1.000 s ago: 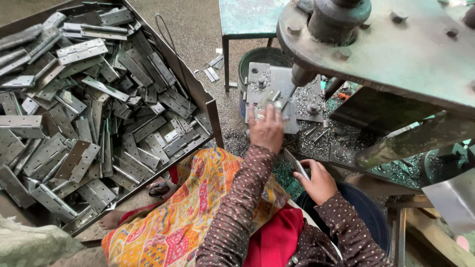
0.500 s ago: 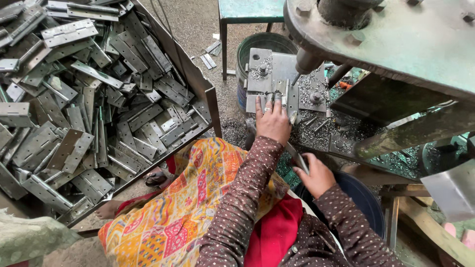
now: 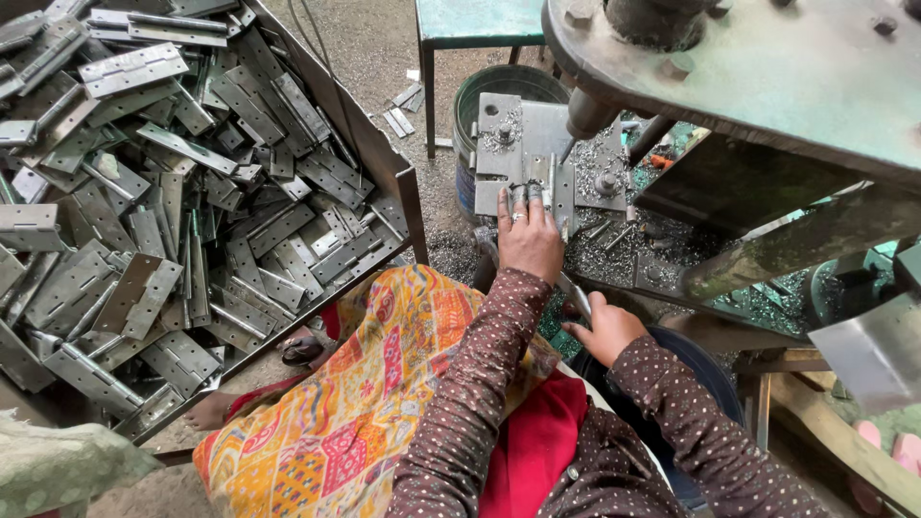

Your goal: The person sits on the floor and repeatedly picks up metal hinge pieces from a bin, places them into a manual punching machine, and operates the lever to punch holes. The processed pieces are then dropped into a pile.

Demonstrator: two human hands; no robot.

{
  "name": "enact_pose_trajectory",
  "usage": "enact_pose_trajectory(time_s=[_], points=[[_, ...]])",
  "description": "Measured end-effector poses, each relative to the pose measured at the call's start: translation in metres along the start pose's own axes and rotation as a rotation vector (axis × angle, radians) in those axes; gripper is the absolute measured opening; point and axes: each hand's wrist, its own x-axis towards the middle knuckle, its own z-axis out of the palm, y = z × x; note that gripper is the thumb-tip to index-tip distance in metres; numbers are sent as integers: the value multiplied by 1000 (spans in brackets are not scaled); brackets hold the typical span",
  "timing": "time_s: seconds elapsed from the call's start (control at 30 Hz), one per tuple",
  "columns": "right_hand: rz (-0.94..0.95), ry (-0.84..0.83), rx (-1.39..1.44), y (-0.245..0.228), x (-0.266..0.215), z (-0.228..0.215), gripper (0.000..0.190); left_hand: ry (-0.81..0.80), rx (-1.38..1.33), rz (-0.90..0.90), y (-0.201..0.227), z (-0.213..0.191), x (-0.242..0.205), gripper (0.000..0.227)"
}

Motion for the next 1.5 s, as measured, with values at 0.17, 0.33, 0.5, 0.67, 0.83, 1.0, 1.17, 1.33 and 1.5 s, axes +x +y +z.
enact_pose_trajectory(time_s=[0.17,0.33,0.5,0.67,0.83,1.0,1.17,1.33,1.5], points=[[19,127,210,-4,-20,46,53,-44,-18,-6,-3,2,5,27],[15,7,142,-8,-21,38,54,-66,-59,10,-3,8,-6,26],[-10,-30,26,-7,6,-20,57,-16,37,16,-5,27,13,27],[-17,97,152,12,-7,31,56,-212,14,-14,-5,42,37,24],[35,144,87,20,-10,85,55,-145,-30,3,-9,36,18,25],[-17,12,37,12,9,12,63,-181,2,21,-7,32,23,24],[12,-69,27,3,6,-11,62,-254,-28,-1,-5,42,49,28],[34,139,139,-5,-18,47,46,-224,-23,7,-6,32,40,30],[23,11,118,0,-9,15,58,-296,15,21,-12,21,42,29]])
